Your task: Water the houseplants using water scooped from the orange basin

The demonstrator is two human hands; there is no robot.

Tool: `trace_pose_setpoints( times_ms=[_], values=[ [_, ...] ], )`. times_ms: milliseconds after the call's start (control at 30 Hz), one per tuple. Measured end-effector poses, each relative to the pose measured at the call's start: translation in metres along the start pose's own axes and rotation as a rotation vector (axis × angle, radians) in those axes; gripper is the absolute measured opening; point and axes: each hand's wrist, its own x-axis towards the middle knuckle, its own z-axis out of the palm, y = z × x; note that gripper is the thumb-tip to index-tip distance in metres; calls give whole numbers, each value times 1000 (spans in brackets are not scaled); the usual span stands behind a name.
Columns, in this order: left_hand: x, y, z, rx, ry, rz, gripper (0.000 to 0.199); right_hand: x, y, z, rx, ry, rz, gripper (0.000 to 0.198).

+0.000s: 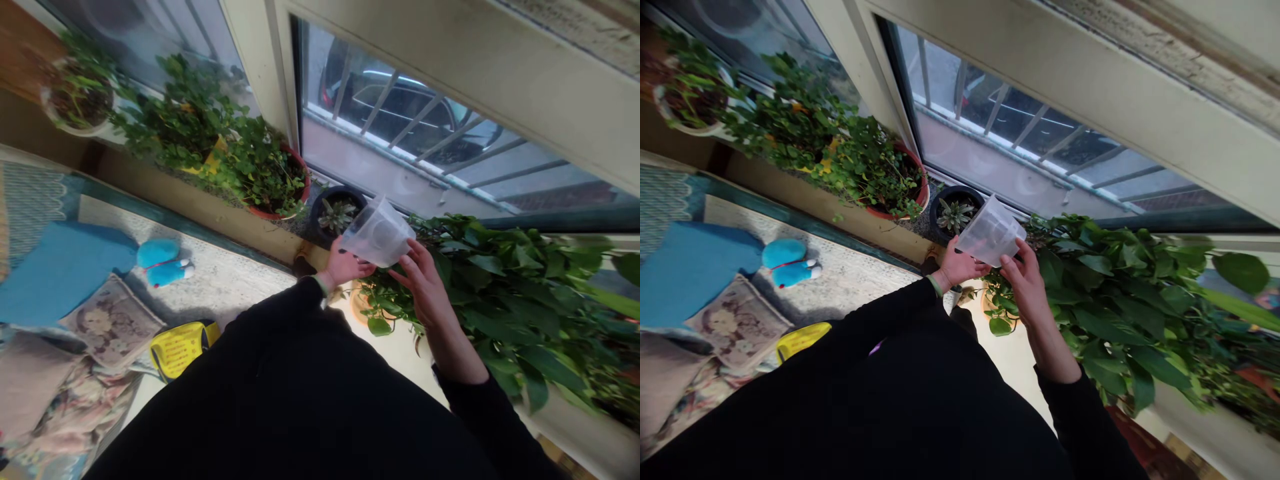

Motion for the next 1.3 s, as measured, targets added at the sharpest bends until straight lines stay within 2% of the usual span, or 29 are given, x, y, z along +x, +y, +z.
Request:
trace_pose_setpoints(
  times_ms=[300, 567, 633, 700, 767, 833, 900, 1000, 1100, 1200, 1300],
  values=[
    [-8, -2, 4, 130, 76, 82, 73, -1, 18, -7, 55, 71, 88, 99],
    [-30, -16, 18, 515, 44, 458, 51, -14, 42, -18, 259, 69, 117, 96],
    [-38, -23, 24, 633, 0, 523, 52, -22, 46, -20, 348, 95, 89, 100],
    [-46, -34, 35, 773, -84, 574, 63, -34, 48, -24, 472, 134, 20, 114],
    [-53, -48, 51, 925, -198, 610, 82, -52, 48, -33, 593, 186, -103, 123],
    [-58, -67, 72, 1070, -315, 608, 94, -77, 48, -47, 669, 249, -229, 121],
    [-60, -90, 95, 1198, -423, 551, 97, -111, 51, -65, 712, 314, -314, 115],
    [-50, -135, 123, 1354, -549, 353, 87, -169, 68, -89, 769, 460, -374, 112],
    [-29, -192, 130, 1445, -647, 113, 78, -223, 102, -100, 857, 681, -374, 109],
    [-5, -253, 107, 1482, -666, -104, 74, -265, 152, -101, 996, 878, -315, 98],
    [19, -306, 59, 1559, -519, -323, 64, -293, 212, -97, 1177, 1050, -191, 85]
  ],
)
